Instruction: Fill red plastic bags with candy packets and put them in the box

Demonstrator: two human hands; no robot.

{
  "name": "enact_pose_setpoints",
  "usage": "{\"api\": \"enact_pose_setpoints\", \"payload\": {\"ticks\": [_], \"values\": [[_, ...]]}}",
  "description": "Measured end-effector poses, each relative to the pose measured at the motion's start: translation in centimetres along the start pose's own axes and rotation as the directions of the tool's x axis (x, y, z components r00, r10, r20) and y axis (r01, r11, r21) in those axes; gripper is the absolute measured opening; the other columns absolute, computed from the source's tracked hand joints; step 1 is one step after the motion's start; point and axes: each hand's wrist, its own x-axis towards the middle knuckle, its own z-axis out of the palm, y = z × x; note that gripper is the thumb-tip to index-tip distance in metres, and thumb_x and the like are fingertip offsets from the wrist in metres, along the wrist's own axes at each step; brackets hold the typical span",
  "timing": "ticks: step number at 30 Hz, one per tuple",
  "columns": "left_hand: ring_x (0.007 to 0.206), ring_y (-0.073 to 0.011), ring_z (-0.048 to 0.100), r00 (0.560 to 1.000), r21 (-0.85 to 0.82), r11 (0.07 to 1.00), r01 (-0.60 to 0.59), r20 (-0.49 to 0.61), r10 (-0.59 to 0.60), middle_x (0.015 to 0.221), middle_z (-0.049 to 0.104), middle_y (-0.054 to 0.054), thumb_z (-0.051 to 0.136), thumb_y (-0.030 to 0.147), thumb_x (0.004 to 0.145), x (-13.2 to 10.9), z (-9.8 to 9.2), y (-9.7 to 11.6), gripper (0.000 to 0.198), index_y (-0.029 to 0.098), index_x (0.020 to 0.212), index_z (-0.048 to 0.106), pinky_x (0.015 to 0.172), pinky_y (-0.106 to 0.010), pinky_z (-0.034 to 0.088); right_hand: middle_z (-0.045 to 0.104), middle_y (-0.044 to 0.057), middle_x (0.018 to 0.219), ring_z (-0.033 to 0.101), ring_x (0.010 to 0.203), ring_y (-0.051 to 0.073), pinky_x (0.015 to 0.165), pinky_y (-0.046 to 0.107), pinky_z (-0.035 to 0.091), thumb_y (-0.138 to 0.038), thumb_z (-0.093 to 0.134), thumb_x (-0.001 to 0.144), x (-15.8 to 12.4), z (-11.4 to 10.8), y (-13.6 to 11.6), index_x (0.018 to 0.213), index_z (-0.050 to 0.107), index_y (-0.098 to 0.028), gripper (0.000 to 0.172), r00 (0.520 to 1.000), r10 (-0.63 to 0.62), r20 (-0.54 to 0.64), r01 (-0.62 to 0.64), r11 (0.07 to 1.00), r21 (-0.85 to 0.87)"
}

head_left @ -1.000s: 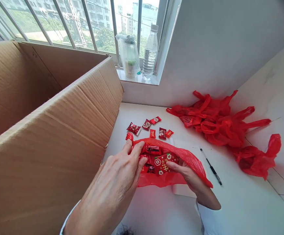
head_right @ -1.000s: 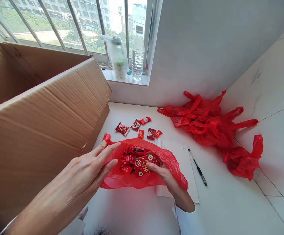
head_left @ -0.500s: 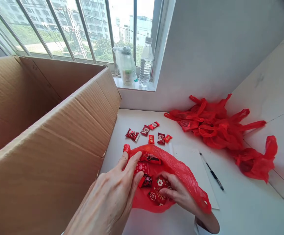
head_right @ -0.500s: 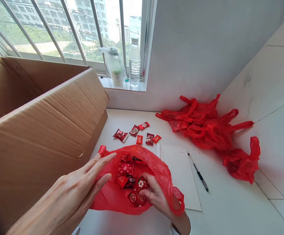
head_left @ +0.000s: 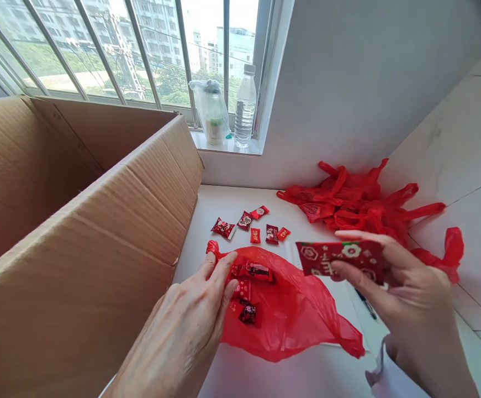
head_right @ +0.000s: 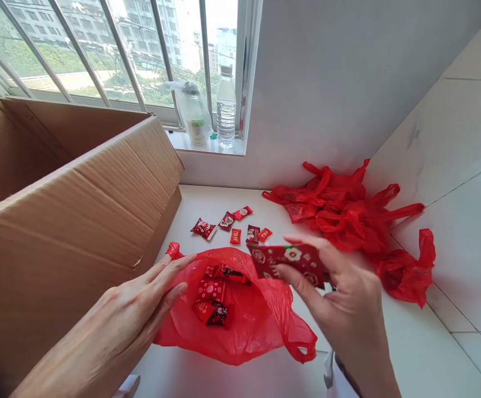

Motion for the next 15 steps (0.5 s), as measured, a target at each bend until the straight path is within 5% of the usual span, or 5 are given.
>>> {"api": "enact_pose_setpoints", "payload": {"ticks": [3,7,9,11,15], "values": [[0.098,-0.0222,0.066,0.999,0.000,1.000,-0.012,0.031,0.012,0.097,0.070,-0.003,0.026,0.019,0.090,-0.5,0.1,-0.3,0.039,0.027,0.105,0.062,0.079,-0.029,0.054,0.071,0.002,0.081,0.065,0.058,0.015,0.054,0.024,0.052,-0.048,0.065,0.077,4.2,1.4,2.8,0.109,0.062,-0.023,0.041,0.980,0.059,0.189,-0.082,0.990,0.116],[0.107,-0.0219,0.062,1.000,0.023,1.000,-0.013,-0.008,0.013,0.125,0.060,-0.003,0.026,0.023,0.093,-2.1,1.5,-1.8,0.043,0.030,0.129,0.048,0.083,-0.030,0.053,0.068,0.002,0.070,0.061,0.053,0.013,0.049,0.022,0.047,-0.040,0.062,0.078,7.0,6.9,6.8,0.092,0.064,-0.015,0.029,0.857,0.060,0.512,-0.123,0.988,0.090],[0.110,-0.0211,0.060,1.000,0.043,0.999,0.009,0.000,-0.009,0.136,0.051,-0.003,0.024,0.024,0.095,-2.5,2.0,-2.3,0.046,0.032,0.138,0.037,0.085,-0.031,0.053,0.070,0.005,0.076,0.064,0.058,0.014,0.053,0.024,0.049,-0.037,0.058,0.080,6.9,9.3,8.0,0.098,0.063,-0.013,0.030,0.851,0.089,0.518,-0.135,0.989,0.052],[0.112,-0.0210,0.059,0.998,0.048,0.998,0.042,0.046,-0.044,0.138,0.050,-0.003,0.023,0.024,0.096,-2.4,1.8,-2.2,0.046,0.033,0.140,0.034,0.087,-0.032,0.053,0.070,0.011,0.094,0.067,0.072,0.018,0.065,0.029,0.052,-0.034,0.057,0.081,6.3,10.0,8.3,0.113,0.059,-0.011,0.039,0.901,0.115,0.418,-0.124,0.992,-0.006],[0.108,-0.0228,0.060,0.990,0.027,0.997,0.075,0.114,-0.078,0.123,0.059,-0.005,0.025,0.017,0.092,-1.2,0.7,-0.8,0.045,0.028,0.130,0.047,0.086,-0.034,0.053,0.068,0.011,0.104,0.066,0.089,0.022,0.078,0.034,0.052,-0.033,0.054,0.086,4.4,5.9,4.8,0.114,0.061,-0.017,0.033,0.963,-0.020,0.267,0.029,0.999,-0.032]]}}
